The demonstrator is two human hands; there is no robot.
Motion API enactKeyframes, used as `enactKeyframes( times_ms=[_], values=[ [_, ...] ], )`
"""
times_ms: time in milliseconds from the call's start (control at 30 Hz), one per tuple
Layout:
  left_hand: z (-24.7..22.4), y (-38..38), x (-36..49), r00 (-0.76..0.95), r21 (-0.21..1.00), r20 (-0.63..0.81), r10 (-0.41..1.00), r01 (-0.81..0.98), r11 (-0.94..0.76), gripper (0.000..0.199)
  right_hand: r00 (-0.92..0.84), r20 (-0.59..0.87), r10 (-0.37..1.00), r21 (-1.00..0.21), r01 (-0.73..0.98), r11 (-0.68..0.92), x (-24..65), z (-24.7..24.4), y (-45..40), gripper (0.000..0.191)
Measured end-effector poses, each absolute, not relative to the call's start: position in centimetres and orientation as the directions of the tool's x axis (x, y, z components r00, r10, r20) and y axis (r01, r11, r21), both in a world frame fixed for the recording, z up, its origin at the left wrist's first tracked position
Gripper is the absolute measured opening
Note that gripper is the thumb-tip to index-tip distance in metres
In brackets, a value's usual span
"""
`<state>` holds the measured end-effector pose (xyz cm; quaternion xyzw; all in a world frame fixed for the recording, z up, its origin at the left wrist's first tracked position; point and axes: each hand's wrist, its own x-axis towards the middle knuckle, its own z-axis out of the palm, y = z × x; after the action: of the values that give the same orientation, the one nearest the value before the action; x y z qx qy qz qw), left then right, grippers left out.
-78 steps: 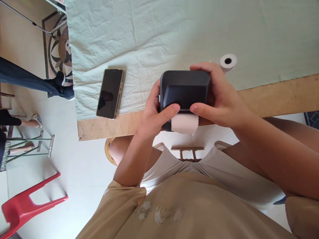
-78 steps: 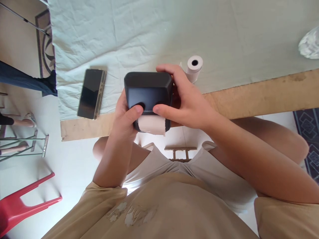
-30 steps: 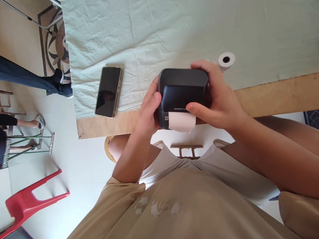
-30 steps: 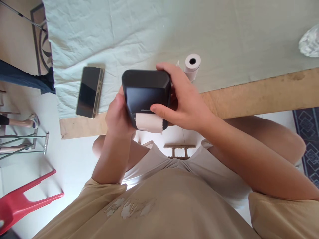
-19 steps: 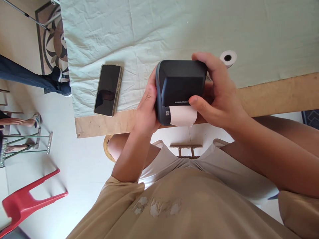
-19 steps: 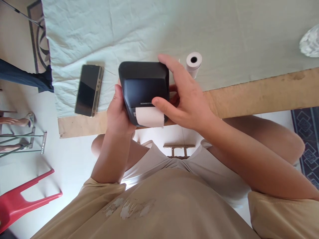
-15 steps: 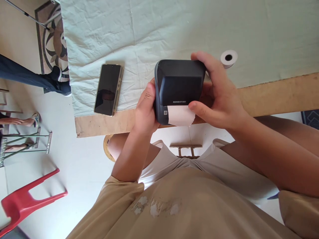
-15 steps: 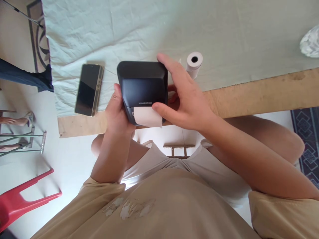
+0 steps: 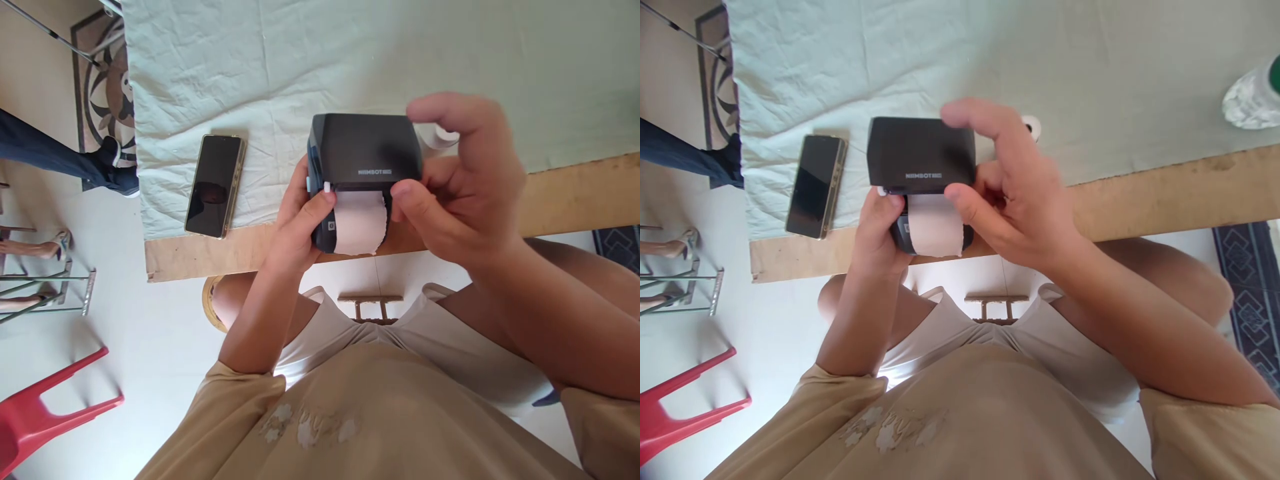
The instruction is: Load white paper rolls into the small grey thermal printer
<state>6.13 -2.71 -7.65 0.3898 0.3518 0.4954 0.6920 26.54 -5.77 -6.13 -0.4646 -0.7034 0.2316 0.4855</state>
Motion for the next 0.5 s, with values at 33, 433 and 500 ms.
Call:
enactKeyframes(
  times_ms=[33, 433, 500],
  values=[
    [-8.1, -2.5, 5.7, 0.274, 0.897, -0.090, 0.957, -0.395, 0.198, 0.033, -0.066, 0.491, 0.869, -0.788, 0.391, 0.475, 26.2, -5.9, -5.8, 0.023],
    [-9.6, -2.1, 4.4, 0.456, 0.948, 0.101, 0.884, -0.314, 0.054, 0.063, -0.226, 0.515, 0.827, -0.358, 0.819, 0.448, 26.2, -4.6, -5.2, 0.020],
    [-9.6, -2.2, 4.3, 0.476, 0.955, 0.118, 0.872, -0.296, 0.032, 0.061, -0.284, 0.393, 0.875, -0.291, 0.864, 0.411, 26.4, -4.1, -5.4, 0.027]
  ],
)
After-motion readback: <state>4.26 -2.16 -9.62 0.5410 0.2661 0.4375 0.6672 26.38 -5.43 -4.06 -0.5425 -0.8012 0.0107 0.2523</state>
